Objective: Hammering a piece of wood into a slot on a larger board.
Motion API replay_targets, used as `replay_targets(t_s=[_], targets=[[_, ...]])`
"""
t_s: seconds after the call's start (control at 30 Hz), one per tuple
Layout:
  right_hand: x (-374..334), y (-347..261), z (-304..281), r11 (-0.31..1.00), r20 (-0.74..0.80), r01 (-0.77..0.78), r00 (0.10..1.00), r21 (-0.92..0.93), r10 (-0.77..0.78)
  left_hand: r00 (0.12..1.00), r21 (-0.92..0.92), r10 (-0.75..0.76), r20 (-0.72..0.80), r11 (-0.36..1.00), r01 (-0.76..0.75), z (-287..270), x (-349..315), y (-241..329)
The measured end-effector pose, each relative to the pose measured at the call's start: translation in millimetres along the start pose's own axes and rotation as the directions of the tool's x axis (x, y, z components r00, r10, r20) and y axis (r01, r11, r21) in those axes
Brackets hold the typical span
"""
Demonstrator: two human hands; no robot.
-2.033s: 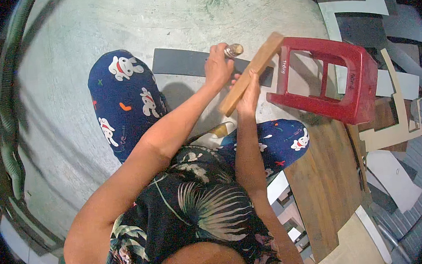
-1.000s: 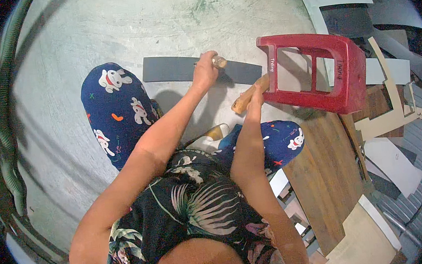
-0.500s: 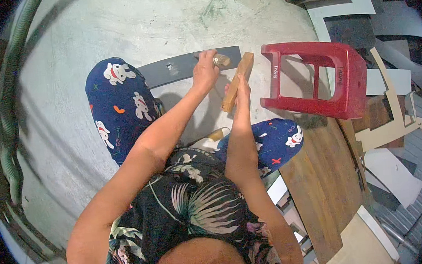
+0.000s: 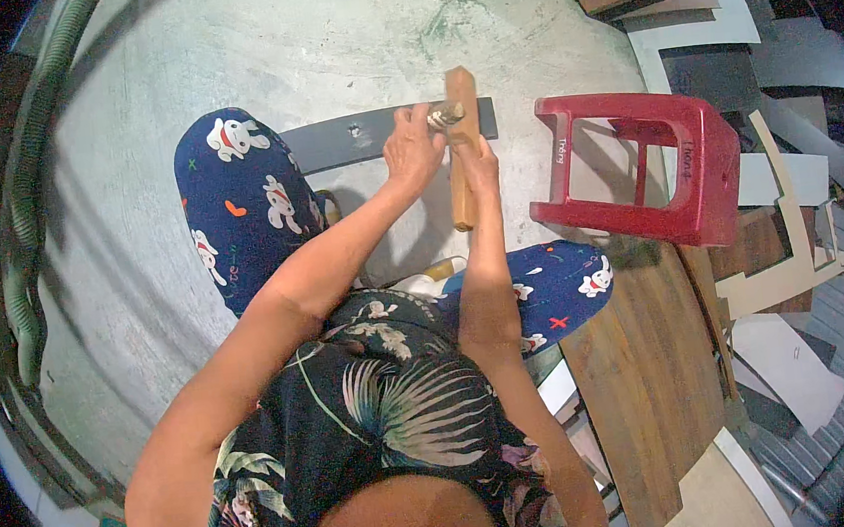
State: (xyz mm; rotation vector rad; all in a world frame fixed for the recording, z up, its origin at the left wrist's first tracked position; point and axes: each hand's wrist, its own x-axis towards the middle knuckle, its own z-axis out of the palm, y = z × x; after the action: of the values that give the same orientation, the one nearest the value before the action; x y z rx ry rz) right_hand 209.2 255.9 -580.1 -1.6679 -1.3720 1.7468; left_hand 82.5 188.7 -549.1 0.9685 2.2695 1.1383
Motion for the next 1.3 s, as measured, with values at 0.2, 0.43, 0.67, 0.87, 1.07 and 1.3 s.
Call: replay_targets(t_s=[0.2,0.43,0.67,0.87,1.07,1.3], targets=[[6,14,16,0.953,0.002,0.146,0.989,-0.267,-0.151,0.988,0.043,-0.084,0.127,0.996,0.079,-2,-3,1],[6,23,42,0.948,-0.012,0.074,0.997,-0.309,-0.082,0.991,0.033,-0.117,0.059,0.993,0.115,6,0,-14],[22,39,35,0.955,0.116,0.165,0.983,-0.248,-0.14,0.991,0.023,-0.107,0.078,0.994,0.105,6,4,-9],[30,52,37,0.942,0.114,0.191,0.98,-0.277,-0.165,0.976,0.032,-0.184,0.115,0.983,0.181,7,1,-14],[14,32,43,0.918,0.028,0.127,0.992,-0.375,-0.126,0.988,-0.022,-0.13,0.087,0.991,0.132,15,3,-27],[16,26,39,0.926,0.007,0.07,0.997,-0.371,-0.073,0.997,-0.136,-0.076,0.028,0.988,0.079,21,11,-25]])
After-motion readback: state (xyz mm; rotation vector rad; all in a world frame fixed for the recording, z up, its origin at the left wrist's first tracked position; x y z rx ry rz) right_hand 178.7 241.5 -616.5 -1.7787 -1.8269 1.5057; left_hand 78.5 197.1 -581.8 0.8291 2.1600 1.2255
